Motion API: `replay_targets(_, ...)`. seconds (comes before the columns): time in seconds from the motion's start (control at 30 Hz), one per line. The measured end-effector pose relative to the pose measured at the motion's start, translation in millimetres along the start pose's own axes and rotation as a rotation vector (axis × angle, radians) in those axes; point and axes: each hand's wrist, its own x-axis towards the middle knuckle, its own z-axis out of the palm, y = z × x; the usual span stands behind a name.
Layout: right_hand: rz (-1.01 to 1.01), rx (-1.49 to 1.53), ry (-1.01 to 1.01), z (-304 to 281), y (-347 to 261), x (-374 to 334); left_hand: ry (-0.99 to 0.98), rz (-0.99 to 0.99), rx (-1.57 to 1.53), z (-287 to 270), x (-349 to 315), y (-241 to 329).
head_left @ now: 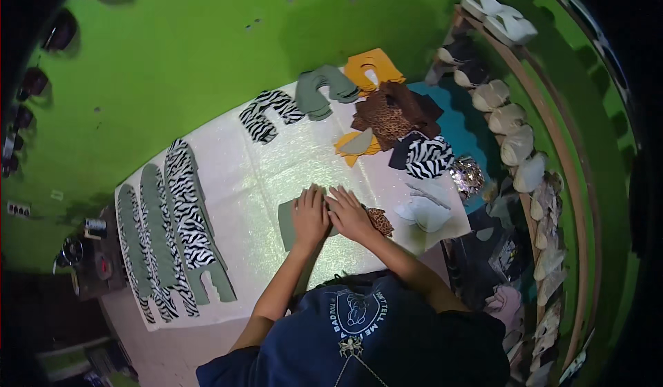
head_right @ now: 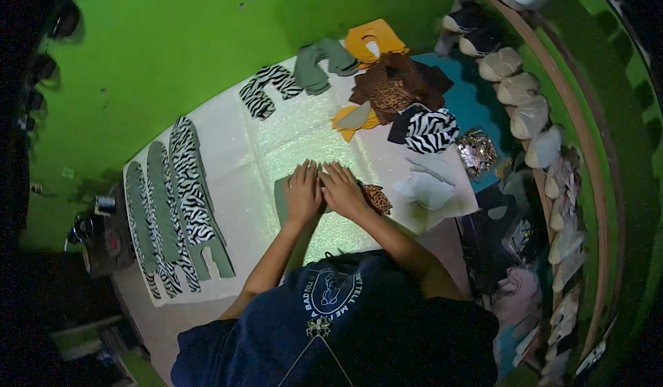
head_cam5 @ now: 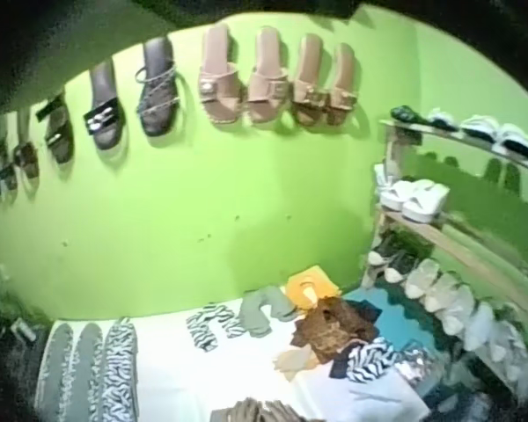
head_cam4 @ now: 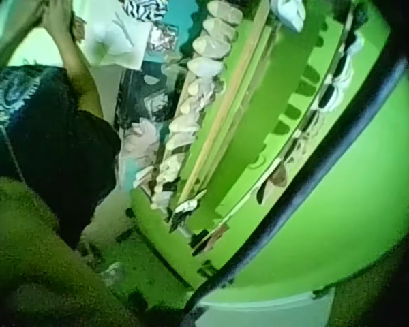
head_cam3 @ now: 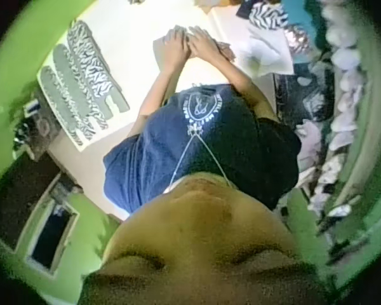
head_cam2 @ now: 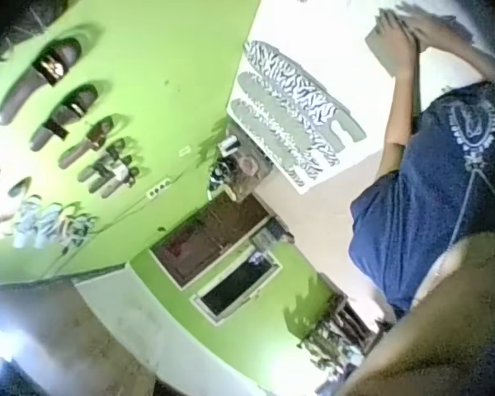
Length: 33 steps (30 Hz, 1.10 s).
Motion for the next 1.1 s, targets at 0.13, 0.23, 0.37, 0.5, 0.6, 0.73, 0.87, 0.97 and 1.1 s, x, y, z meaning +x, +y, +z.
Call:
replay_targets(0.13,0.139,-0.054,0.103,-47.7,24.4,-7.0,-0.049,0.140,-0.171,18.9,38.9,33.2)
replay_targets(0.23,0.247,-0.102,0.253,-70.5,54.5,-18.0,-0.143,0.276,-0.214,34.3,67.5,58.8)
replay_targets(0.37,0.427,-0.290,0.462,-90.4,89.6,-31.7,-0.210,0.467,-0.312,60.4,98.4,90.5)
replay_targets(0.5,0.603,-0.432,0.591,-96.1,104.7,-31.0,-0.140,0.455,-0.403,73.1,116.5,123.1)
replay_targets(0.6,0.688,-0.452,0.510,-88.2,105.4,-22.9,-0.179,0.377,-0.422,84.3,123.9,131.9)
replay_targets(0.73,0.718,-0.500,0.503,-85.8,100.5,-17.7,-0.159,0.265,-0.478,89.9,122.1,133.5)
replay_targets(0.87,0.728,-0.503,0.565,-80.2,106.7,-18.0,-0.203,0.131,-0.551,76.8,117.5,144.7)
replay_targets(0.97,0.783,-0.474,0.584,-78.3,105.4,-15.8,-0.220,0.059,-0.586,77.5,116.4,147.6)
replay_targets(1.1,0.814,-0.330,0.590,-81.3,101.8,-12.8,-0.218,0.064,-0.771,83.2,122.4,144.7)
